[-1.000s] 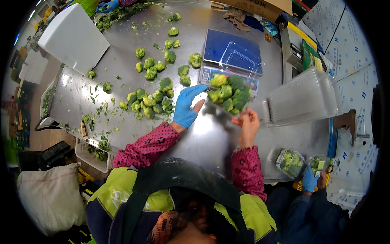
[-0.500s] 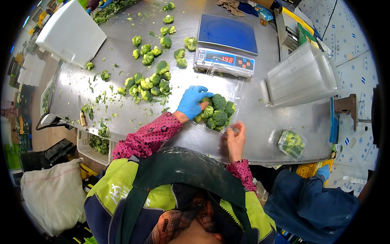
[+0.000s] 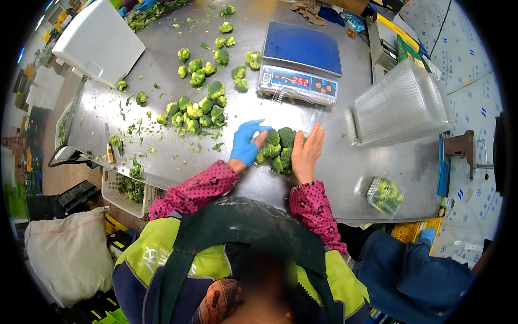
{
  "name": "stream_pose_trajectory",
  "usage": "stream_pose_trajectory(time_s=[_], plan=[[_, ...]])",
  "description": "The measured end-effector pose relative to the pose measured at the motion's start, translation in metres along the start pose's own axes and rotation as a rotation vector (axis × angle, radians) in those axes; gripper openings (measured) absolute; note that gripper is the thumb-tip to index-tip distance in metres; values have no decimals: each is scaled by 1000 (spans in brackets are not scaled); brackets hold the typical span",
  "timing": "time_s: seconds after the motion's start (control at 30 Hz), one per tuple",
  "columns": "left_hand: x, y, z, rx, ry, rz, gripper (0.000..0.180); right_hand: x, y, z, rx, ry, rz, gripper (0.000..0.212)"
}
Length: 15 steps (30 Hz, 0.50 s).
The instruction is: The person packs broccoli florets into plastic containers by hand, weighing them on a digital scale to reach a target weight before placing the containers aside.
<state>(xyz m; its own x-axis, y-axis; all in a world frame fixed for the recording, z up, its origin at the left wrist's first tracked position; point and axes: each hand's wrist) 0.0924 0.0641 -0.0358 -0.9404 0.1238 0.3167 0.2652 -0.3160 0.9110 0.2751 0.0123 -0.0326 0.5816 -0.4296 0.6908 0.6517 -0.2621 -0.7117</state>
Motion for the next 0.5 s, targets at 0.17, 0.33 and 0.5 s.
stream_pose_trajectory(time_s=[0.17,0.33,0.5], plan=[[-10,-5,-16,-47,-252,401,46,-15,-18,-2,90,64,-325,73],[3,-6,-5,47,-355,127,53,-4,3,23,-152,-106,84,75],[26,-1,-22,261,-158,-427,49,41,-5,53,-326,-45,811,68]])
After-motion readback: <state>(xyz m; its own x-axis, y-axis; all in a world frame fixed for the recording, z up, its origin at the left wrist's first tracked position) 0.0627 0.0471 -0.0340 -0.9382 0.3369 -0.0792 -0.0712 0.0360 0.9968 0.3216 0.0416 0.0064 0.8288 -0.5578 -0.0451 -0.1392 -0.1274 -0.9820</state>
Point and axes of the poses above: each hand's wrist, its own z-axis towards the middle knuckle, its own x-axis out of the back of the hand, y = z × x, and after that the axes turned 2 degrees about -x, right-handed
